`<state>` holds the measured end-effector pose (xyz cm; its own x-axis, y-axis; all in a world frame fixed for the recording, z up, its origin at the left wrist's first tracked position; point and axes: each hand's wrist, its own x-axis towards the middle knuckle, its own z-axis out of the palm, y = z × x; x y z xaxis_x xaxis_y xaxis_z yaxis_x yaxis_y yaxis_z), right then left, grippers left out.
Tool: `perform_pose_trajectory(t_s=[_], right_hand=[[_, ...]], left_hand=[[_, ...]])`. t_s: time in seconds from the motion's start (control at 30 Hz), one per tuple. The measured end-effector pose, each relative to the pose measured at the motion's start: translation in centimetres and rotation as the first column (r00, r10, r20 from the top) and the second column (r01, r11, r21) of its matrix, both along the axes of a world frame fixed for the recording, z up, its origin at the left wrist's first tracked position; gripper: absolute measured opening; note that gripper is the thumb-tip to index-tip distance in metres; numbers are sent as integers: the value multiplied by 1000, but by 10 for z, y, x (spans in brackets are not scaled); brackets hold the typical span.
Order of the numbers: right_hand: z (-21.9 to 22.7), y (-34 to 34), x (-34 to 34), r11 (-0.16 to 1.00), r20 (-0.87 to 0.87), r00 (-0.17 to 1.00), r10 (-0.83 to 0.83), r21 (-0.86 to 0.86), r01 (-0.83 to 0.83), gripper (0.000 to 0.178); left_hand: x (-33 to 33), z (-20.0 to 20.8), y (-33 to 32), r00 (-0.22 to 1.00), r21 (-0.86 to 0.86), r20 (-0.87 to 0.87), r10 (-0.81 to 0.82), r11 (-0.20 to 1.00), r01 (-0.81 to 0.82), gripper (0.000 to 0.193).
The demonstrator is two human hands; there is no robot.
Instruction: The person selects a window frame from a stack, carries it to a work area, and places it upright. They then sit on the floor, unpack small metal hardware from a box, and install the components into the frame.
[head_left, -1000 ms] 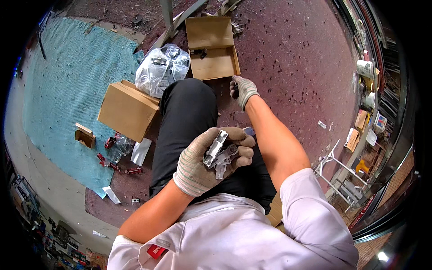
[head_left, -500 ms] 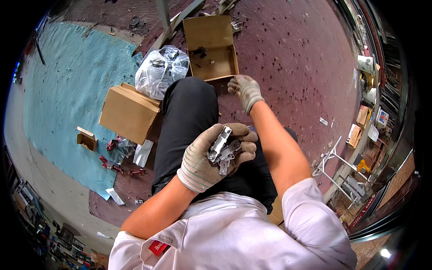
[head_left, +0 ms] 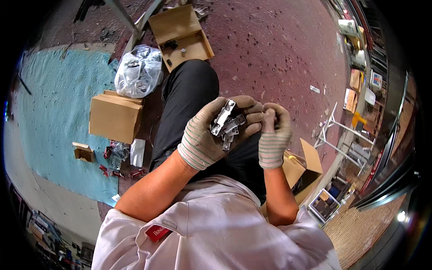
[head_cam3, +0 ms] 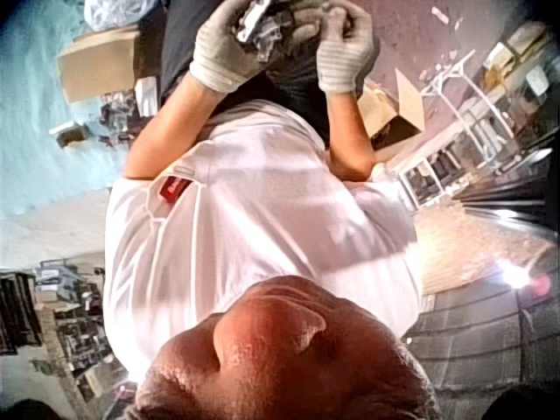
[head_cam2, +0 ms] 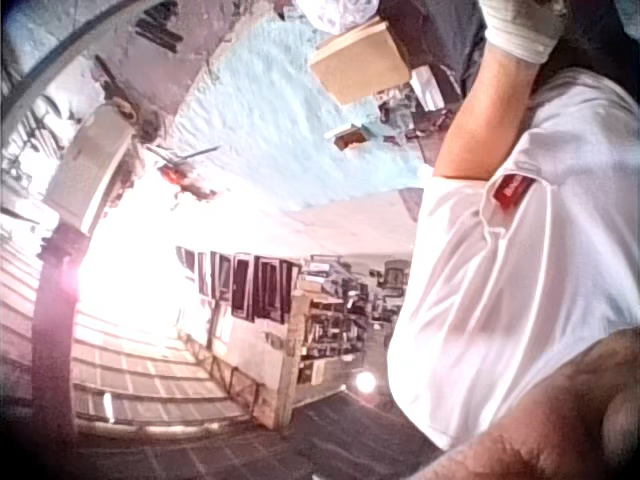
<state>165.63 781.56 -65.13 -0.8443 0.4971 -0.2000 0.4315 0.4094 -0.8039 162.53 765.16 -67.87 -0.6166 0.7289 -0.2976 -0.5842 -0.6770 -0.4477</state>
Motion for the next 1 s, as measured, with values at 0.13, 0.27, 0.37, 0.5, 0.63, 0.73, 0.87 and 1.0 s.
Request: perform_pose_trajectory(t_s=[0.13, 0.27, 0.37, 0.5, 0.63, 0.73, 0.87, 1.0], right_hand=[[36, 6, 27, 916, -281, 924, 257, 376, -141, 20], [65, 6, 47, 764, -269, 809, 523, 568, -306, 41], [80, 9, 66, 716, -216, 796, 566, 607, -345, 59], [92, 19, 87, 672, -155, 791, 591, 637, -378, 62], [109, 22, 100, 660, -111, 788, 606, 623, -420, 60], [109, 26, 110, 657, -111, 783, 612, 622, -425, 56], [108, 29, 119, 682, -167, 776, 608, 610, -404, 50], [109, 33, 131, 770, -200, 817, 542, 509, -386, 47]], left_hand=[[11, 12, 16, 993, 32, -56, -105, 994, 107, 52], [26, 33, 32, 979, 72, -155, -135, 987, 147, 53], [39, 49, 39, 962, 80, -177, -209, 971, 226, 49], [58, 55, 45, 934, -85, -181, -308, 951, 297, 45], [87, 53, 45, 859, -251, -409, -308, 943, 218, 43], [105, 60, 40, 480, -668, -683, -551, 737, -104, 42], [115, 58, 37, 773, -325, -551, -315, 934, 149, 42], [111, 83, 41, 908, 26, -334, -253, 960, 277, 47]])
